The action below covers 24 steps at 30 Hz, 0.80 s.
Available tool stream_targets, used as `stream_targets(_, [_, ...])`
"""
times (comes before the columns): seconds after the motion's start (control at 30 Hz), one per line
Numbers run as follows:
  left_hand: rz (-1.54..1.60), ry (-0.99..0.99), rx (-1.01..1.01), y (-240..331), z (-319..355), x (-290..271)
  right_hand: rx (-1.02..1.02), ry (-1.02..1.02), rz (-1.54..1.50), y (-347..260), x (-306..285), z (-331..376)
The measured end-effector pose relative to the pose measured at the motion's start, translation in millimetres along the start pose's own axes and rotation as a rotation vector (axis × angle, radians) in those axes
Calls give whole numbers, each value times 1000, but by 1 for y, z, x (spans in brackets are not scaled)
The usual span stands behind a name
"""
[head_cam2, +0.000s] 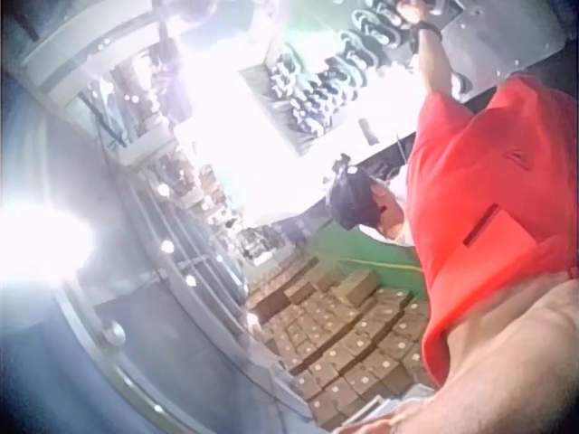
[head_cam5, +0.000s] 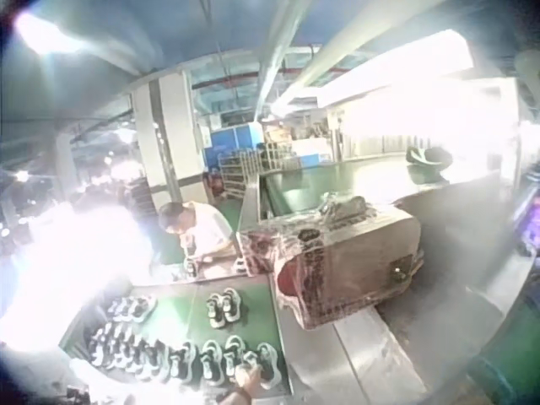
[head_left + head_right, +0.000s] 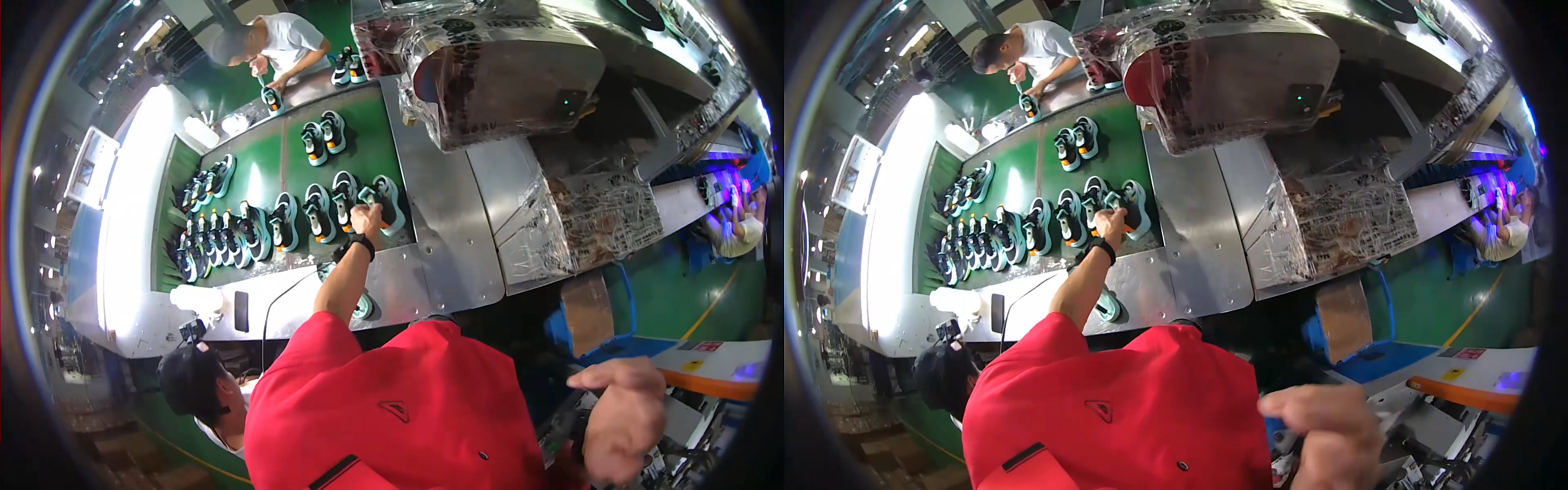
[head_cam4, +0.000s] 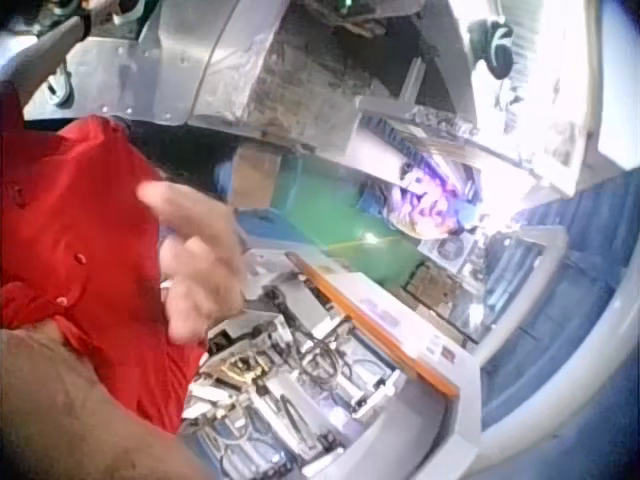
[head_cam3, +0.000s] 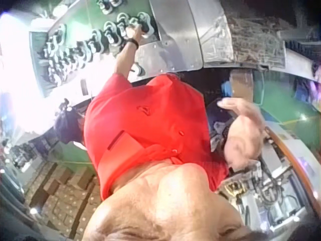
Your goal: Operating a specialized machine to press or attach shoe soles during the manufacturing process.
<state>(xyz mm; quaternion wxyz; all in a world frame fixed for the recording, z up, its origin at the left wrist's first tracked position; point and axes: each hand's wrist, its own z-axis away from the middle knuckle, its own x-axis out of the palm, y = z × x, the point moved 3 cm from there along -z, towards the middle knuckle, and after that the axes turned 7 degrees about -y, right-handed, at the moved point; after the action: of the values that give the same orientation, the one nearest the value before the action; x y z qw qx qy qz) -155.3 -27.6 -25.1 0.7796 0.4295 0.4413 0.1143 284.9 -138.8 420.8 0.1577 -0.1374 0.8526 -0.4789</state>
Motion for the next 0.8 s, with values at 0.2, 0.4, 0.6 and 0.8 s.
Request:
stream_targets(0.2, [-345, -195, 109, -43, -67, 48, 158, -52, -455, -16, 91, -72])
stream_targets(0.4, [-215, -189, 132, -15, -20, 53, 371, 109, -815, 0, 91, -50])
stream_targets(0.6, [-152, -241, 63, -35, -1, 59, 55, -593, -875, 30, 79, -39])
stream_targets(0.8, [72, -180, 99, -20, 55, 69, -421, -456, -1324, 10, 97, -74])
